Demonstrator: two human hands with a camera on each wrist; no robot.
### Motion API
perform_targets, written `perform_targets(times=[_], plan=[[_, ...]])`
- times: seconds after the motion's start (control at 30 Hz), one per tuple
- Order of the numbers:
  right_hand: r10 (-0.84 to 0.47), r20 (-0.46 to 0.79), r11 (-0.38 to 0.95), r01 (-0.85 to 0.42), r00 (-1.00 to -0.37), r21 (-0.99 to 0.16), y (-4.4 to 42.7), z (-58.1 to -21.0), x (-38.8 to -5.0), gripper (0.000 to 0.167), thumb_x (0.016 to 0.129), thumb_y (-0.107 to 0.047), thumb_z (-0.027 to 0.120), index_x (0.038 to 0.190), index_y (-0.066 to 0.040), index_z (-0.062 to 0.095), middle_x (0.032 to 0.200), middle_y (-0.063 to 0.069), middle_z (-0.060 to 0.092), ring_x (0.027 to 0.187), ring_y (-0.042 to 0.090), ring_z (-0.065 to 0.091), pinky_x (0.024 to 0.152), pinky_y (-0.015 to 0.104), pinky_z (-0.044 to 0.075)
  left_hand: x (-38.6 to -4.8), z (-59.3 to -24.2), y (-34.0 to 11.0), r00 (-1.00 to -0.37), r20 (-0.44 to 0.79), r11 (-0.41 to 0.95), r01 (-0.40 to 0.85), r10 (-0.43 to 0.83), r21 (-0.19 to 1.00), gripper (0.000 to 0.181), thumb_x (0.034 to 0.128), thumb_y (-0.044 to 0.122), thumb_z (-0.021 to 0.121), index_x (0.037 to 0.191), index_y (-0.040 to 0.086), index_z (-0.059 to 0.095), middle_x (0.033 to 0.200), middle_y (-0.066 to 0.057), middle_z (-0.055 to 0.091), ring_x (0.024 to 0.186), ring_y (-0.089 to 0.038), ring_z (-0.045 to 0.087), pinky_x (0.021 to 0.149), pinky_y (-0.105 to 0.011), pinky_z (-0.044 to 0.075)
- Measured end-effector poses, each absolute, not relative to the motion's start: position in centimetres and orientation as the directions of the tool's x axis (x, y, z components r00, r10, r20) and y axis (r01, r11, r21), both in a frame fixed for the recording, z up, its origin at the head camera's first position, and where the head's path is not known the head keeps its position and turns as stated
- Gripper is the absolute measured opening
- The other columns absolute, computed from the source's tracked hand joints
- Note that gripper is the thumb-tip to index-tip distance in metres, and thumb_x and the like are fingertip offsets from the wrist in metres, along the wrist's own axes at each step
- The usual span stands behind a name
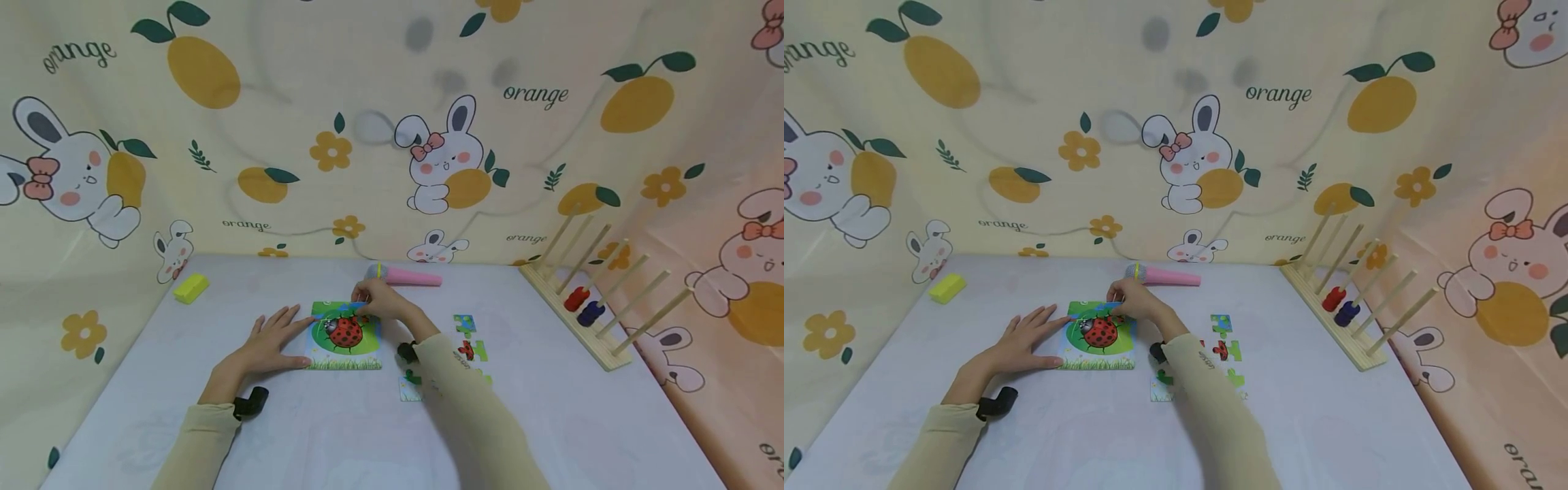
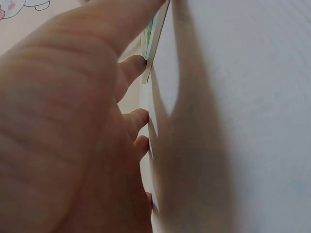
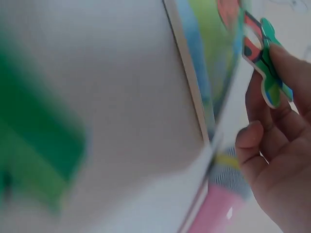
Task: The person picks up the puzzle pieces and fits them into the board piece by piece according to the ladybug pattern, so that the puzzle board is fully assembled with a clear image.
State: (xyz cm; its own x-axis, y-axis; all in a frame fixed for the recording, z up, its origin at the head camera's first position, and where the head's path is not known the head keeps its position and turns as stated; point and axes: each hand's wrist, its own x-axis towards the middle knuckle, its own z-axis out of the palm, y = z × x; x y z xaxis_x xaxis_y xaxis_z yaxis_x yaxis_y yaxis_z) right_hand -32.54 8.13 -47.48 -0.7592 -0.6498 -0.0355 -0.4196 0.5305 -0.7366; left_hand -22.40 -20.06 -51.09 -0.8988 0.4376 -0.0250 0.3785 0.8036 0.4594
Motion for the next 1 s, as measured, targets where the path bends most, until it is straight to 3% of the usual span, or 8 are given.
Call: perform_targets(times=[0.23, 0.67, 1.0], plan=[[-0.630, -0.022, 0.529, -0.408, -0.776, -0.744, 5.4, -48.5, -31.7, 0.015, 0.088, -0.002, 0.075, 0.100, 0.000, 0.066, 0.092, 0.008, 0.064, 0.082, 0.015, 0.055, 0.075, 0.028, 0.048, -22.3, -50.9, -20.0, -0.899, -0.027, 0.804, 0.378, 0.438, 0.460, 0.088, 0.0806, 0.061, 0.073, 0.152, 0.017, 0.044, 0.161, -0.024, 0.022, 0.146, -0.050, 0.013, 0.109, -0.076, 0.004], [-0.582, -0.016, 0.576, -0.398, -0.813, -0.714, 5.4, -48.4, -31.7, 0.015, 0.086, -0.003, 0.076, 0.098, -0.002, 0.066, 0.090, 0.007, 0.063, 0.083, 0.015, 0.054, 0.077, 0.029, 0.046, -22.6, -51.4, -20.3, -0.899, -0.036, 0.804, 0.370, 0.436, 0.466, 0.090, 0.0800, 0.064, 0.072, 0.153, 0.020, 0.042, 0.163, -0.022, 0.020, 0.148, -0.048, 0.011, 0.110, -0.074, 0.001], [-0.547, -0.043, 0.712, -0.438, -0.836, -0.548, 4.7, -48.4, -31.6, 0.023, 0.084, -0.015, 0.082, 0.098, -0.010, 0.065, 0.088, 0.002, 0.062, 0.080, 0.014, 0.054, 0.073, 0.029, 0.046, -22.5, -51.0, -20.1, -0.890, -0.058, 0.804, 0.378, 0.452, 0.460, 0.088, 0.0823, 0.063, 0.070, 0.154, 0.022, 0.039, 0.162, -0.024, 0.018, 0.147, -0.051, 0.010, 0.109, -0.076, 0.001]])
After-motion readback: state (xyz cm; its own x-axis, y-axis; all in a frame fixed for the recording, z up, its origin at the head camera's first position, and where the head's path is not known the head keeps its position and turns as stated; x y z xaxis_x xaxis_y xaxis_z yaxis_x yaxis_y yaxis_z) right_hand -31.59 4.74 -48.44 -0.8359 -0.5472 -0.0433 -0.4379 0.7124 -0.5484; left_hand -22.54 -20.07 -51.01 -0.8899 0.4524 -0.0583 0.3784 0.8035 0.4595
